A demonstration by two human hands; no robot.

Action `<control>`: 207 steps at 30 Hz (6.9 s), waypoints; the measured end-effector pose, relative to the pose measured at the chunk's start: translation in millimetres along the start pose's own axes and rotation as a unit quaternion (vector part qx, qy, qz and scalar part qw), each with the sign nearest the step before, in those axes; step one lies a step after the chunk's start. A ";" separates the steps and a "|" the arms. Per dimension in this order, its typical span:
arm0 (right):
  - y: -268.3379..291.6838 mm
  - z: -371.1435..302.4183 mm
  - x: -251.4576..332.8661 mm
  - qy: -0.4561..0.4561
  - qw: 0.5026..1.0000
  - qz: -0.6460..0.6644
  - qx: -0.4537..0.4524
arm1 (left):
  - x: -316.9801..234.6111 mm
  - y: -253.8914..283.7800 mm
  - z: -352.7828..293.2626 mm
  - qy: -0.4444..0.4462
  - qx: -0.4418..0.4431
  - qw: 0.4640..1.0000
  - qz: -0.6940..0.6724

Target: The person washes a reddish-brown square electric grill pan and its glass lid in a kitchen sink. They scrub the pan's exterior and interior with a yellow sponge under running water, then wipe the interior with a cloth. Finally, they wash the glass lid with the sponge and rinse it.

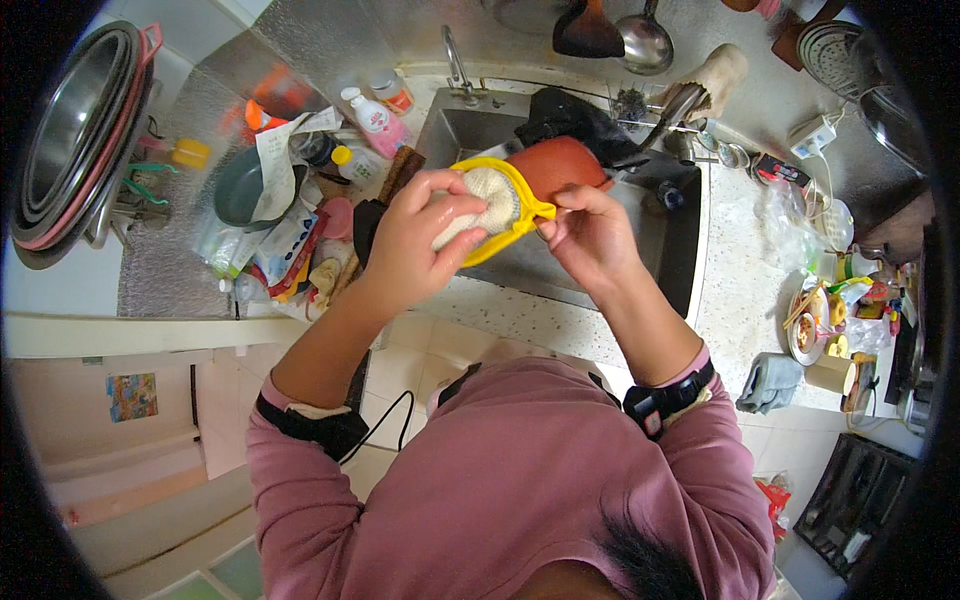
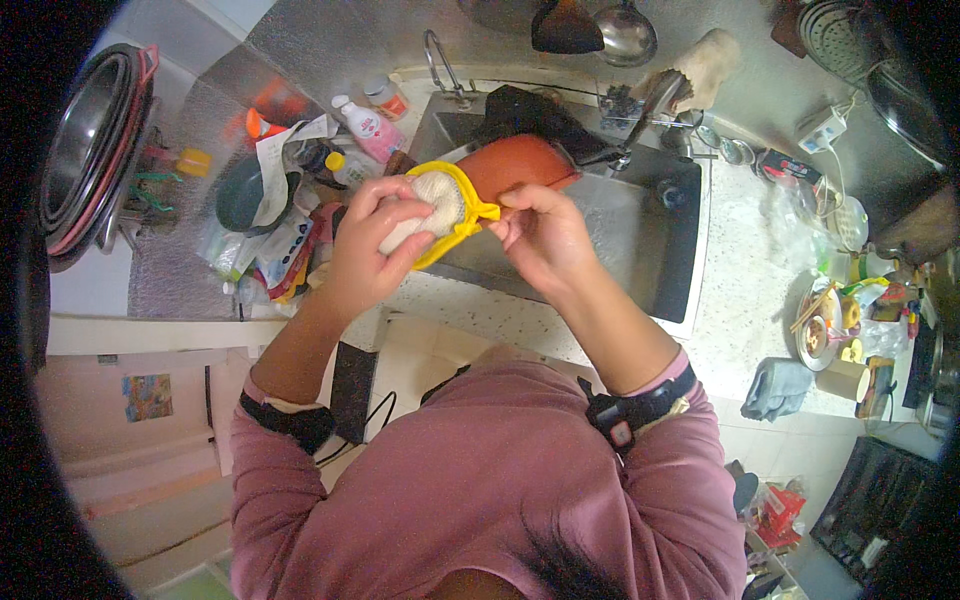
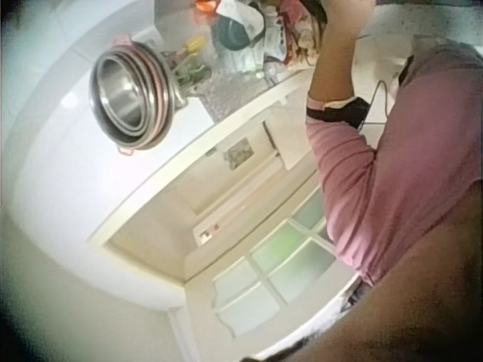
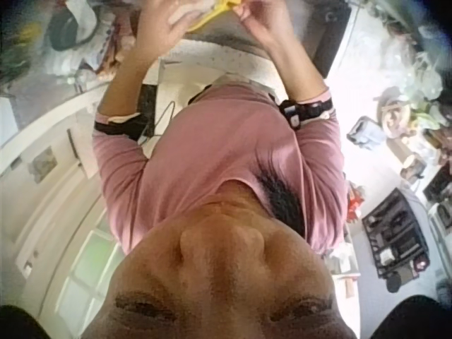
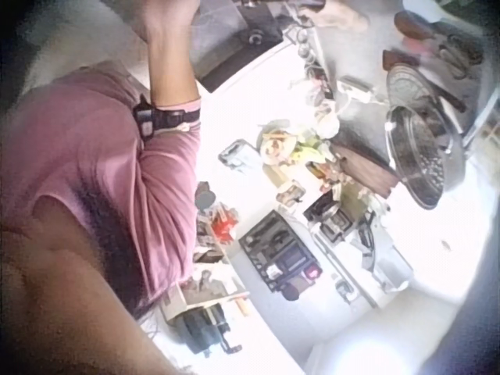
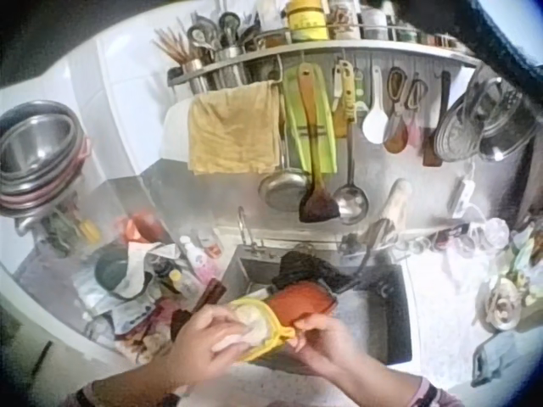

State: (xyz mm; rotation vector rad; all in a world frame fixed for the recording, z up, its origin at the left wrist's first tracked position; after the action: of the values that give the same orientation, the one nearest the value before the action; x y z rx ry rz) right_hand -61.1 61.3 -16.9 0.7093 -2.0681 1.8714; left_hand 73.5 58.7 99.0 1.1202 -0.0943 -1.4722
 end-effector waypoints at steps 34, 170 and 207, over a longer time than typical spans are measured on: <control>137.8 -355.0 198.8 0.434 0.841 -0.093 -0.311 | -94.3 -248.6 99.0 -0.145 0.205 0.960 -0.124; 203.0 -306.6 143.2 0.240 0.903 -0.186 -0.305 | 106.2 -453.3 3.3 0.462 0.065 0.457 -0.758; 287.5 -303.6 135.2 0.347 0.799 0.012 -0.492 | 126.6 -441.3 -13.4 0.484 -0.022 0.539 -0.689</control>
State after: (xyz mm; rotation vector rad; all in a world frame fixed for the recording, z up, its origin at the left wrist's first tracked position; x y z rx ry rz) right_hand -363.1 349.7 -153.8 -0.2495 -2.0719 0.6157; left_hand -213.2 85.3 -258.8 1.9354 2.0459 -1.7377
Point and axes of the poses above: each hand's wrist, its own z-axis towards the middle knuckle, its own y-axis out of the back of the hand, x = y × z, the point moved 10 cm from there along z, towards the middle knuckle, and after that the axes turned 9 degrees about -z, right-handed, at the moved point
